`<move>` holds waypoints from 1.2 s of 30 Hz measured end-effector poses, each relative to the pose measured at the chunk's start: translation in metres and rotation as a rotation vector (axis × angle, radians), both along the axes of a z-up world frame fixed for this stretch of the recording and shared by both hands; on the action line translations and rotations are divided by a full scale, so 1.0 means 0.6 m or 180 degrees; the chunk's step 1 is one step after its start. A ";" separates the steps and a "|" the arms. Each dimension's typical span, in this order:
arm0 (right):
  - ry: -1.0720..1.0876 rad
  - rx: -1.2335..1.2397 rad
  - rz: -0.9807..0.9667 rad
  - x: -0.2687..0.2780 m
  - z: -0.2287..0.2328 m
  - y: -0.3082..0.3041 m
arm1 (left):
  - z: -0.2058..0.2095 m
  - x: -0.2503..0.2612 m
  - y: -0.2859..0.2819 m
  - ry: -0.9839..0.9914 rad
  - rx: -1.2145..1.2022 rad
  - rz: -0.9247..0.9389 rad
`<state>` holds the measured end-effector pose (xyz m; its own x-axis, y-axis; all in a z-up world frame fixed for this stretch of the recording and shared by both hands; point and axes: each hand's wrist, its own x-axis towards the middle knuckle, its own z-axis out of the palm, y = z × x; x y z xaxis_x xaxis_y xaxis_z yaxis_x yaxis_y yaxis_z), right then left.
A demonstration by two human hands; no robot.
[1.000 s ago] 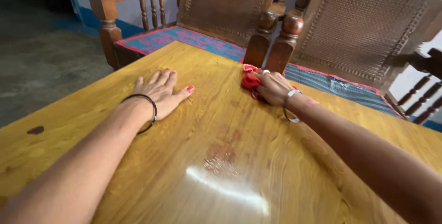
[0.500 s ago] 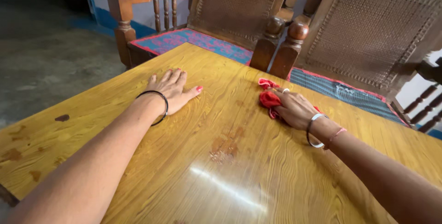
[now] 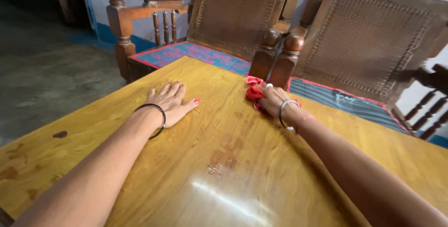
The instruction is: The person wipes a wooden table surface with a red cloth, moving across the tabletop and along the edges and legs. The person uses both hands to stabilize and wipe different areas of the table.
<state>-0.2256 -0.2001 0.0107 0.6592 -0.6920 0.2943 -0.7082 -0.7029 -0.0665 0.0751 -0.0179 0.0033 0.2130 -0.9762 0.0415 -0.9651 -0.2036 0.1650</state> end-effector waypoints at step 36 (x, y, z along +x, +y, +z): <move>-0.0166 0.1342 0.2500 -0.102 0.061 0.411 | 0.026 0.025 0.068 0.0693 0.0047 0.0189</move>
